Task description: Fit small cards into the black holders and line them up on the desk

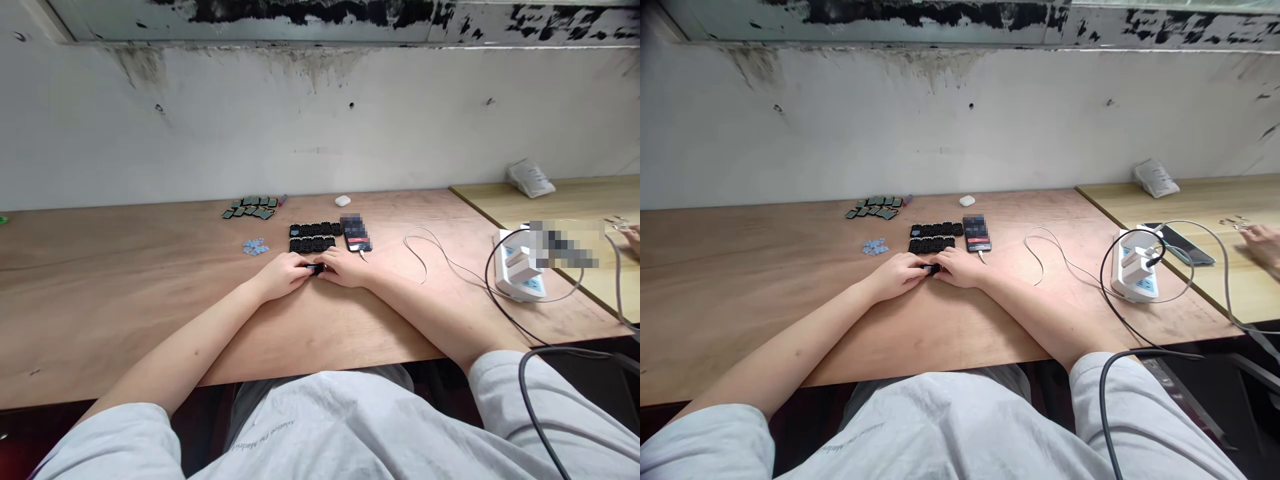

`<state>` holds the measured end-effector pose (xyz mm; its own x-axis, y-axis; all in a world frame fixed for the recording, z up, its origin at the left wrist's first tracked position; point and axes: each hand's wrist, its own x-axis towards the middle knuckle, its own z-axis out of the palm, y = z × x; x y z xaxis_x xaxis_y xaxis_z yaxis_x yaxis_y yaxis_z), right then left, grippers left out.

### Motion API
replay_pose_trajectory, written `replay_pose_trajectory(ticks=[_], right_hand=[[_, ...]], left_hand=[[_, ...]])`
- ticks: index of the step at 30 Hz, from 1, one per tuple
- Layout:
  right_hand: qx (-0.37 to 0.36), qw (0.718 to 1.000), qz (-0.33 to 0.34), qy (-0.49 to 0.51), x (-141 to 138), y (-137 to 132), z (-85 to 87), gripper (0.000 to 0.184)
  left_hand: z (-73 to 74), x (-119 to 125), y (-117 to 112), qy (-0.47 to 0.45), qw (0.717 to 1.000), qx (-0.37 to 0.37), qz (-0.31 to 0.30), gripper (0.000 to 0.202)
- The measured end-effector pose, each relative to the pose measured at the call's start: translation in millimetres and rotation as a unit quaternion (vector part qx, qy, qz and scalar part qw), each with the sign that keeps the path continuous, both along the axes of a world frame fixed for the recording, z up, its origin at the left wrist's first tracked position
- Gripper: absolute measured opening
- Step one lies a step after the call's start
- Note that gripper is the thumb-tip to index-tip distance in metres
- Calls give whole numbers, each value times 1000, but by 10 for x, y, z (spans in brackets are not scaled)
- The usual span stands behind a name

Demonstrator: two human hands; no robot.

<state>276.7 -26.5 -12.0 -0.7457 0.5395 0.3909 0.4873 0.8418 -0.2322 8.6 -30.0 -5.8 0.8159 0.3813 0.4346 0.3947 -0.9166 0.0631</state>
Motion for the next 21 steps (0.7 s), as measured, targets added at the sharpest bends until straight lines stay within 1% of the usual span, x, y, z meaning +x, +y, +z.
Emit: replay_pose_trajectory(ticks=[4,6,7,9,10,12,14,16,18,21], right_hand=[[0,1000,1,5,0,-12,0,33],[15,1000,3,23,7,-19,-8,38],[27,999,4,36,12,-20,-14,40],[49,997,6,61,23,-15,-29,41],[56,996,6,68,29,-12,-34,40],[58,996,6,64,36,-6,-35,35],[52,998,8,43,36,-6,-25,29],[44,999,9,21,30,-10,-11,22],[41,999,12,10,23,-13,1,19],[41,999,14,4,17,-12,7,18]], left_hand=[[-6,-19,6,-29,1000,-1,7,23],[-2,-52,18,-43,999,11,31,21],[3,-74,27,-51,997,22,54,21],[16,-128,54,-79,988,43,129,20],[20,-159,75,-98,978,49,178,20],[18,-231,130,-125,950,48,282,23],[1,-302,198,-118,922,32,368,25],[-27,-354,258,-81,904,12,421,27],[-51,-369,292,-40,898,-3,438,29],[-65,-325,282,-5,907,-6,420,33]])
